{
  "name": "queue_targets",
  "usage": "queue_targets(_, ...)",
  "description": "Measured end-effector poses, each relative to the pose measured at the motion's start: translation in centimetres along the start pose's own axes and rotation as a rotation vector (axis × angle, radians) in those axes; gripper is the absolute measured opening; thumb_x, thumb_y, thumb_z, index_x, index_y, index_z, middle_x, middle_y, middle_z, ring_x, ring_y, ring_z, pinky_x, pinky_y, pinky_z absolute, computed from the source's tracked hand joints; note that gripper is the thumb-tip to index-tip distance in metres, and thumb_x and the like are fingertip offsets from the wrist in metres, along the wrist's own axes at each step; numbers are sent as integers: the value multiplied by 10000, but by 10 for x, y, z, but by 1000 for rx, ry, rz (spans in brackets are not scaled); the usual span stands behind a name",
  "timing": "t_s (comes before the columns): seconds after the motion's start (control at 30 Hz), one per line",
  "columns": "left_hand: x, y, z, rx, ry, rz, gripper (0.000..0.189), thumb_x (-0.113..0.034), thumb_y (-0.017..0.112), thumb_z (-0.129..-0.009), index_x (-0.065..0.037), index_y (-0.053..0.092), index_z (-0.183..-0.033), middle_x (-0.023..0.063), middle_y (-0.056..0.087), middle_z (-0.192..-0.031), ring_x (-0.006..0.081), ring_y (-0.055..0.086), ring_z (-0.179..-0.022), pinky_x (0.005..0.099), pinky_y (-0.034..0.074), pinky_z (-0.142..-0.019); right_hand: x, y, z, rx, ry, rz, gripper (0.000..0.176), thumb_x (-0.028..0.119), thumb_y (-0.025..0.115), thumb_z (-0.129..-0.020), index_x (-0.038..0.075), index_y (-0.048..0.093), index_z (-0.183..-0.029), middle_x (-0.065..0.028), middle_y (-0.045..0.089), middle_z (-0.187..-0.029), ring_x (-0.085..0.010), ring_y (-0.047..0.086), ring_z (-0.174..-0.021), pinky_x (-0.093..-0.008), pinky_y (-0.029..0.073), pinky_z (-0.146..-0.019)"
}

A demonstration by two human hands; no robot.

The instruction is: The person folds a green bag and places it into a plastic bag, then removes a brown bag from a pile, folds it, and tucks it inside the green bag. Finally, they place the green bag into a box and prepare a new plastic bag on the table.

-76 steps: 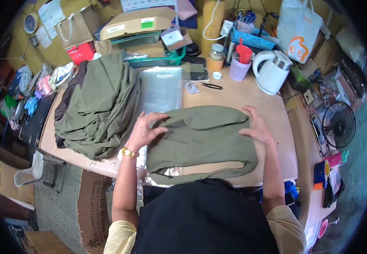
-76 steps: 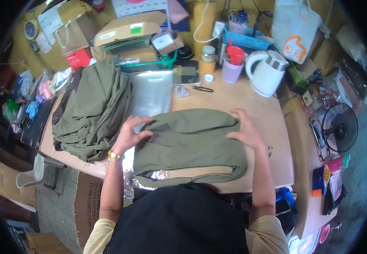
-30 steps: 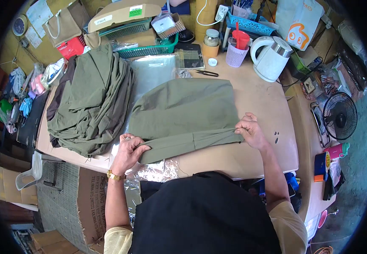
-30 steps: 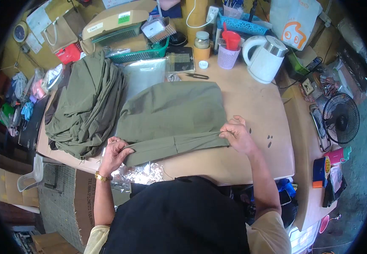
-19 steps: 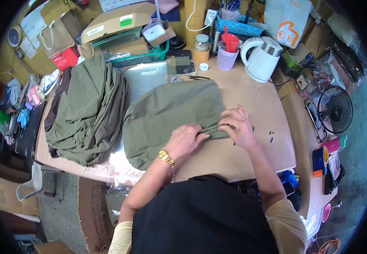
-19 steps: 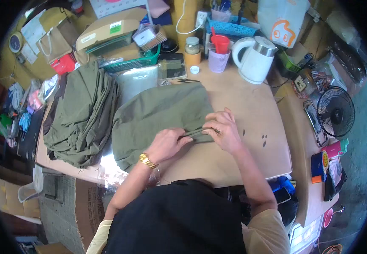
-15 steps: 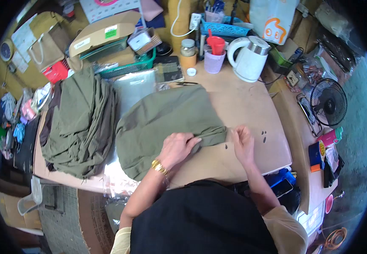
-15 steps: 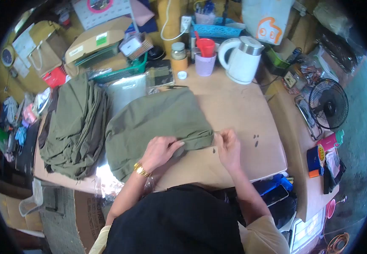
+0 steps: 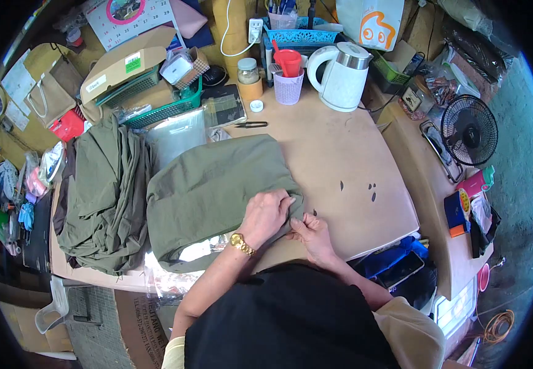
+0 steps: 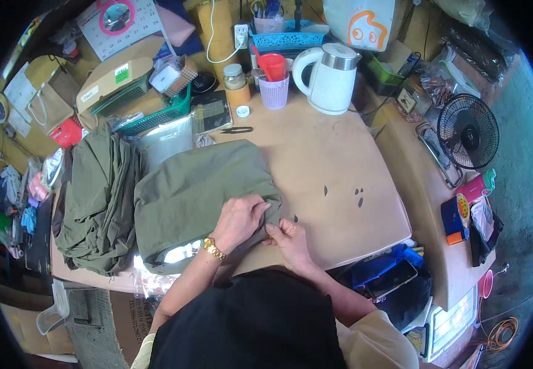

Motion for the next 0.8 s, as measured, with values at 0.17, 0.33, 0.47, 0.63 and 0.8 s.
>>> queue_targets(0.17,-5,-13,5,-126,-100,168,217,-205,656,-933,-4,679,-852,226,623,-680,435,610,-667,454,493,-607,22,14,13,-54,226,-404,174,209,648,-985,43,632,-1038,-40,668,-907,-177,659,-785,-332,570,-704)
queue_targets(0.33,-6,-11,9,33,-105,-18,282,-260,632,-948,-14,666,-814,230,628,-691,445,616,-676,485,489,-609,1,0,-8,-177,302,-504,181,232,676,-966,61,651,-1020,-36,664,-893,-193,655,-820,-371,560,-725)
queue_targets(0.47,-4,-18,10,-73,-88,-75,332,-270,613,-957,-10,616,-750,242,630,-709,448,622,-688,512,483,-619,-6,-18,-28,-205,89,-367,146,223,695,-953,106,648,-880,-21,660,-865,-170,629,-779,-369,546,-718)
queue_targets(0.63,6,-29,13,-124,-147,-42,313,-258,620,-952,-11,616,-760,243,631,-719,444,623,-684,509,483,-615,1,-14,-22,-287,47,-441,197,236,702,-951,127,616,-811,-12,659,-861,-147,617,-760,-354,542,-704)
queue_targets(0.8,4,-30,11,-68,-114,-36,291,-264,630,-950,-5,660,-820,246,617,-697,441,621,-680,502,483,-622,21,22,-4,-107,253,-470,177,249,689,-960,76,672,-992,-18,686,-906,-159,654,-844,-365,554,-737)
Point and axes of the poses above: each hand's wrist, its own z-axis away from the middle knuckle, its own y-axis out of the palm, x = y × z, the point moved 8 cm from there along -z, towards the middle knuckle
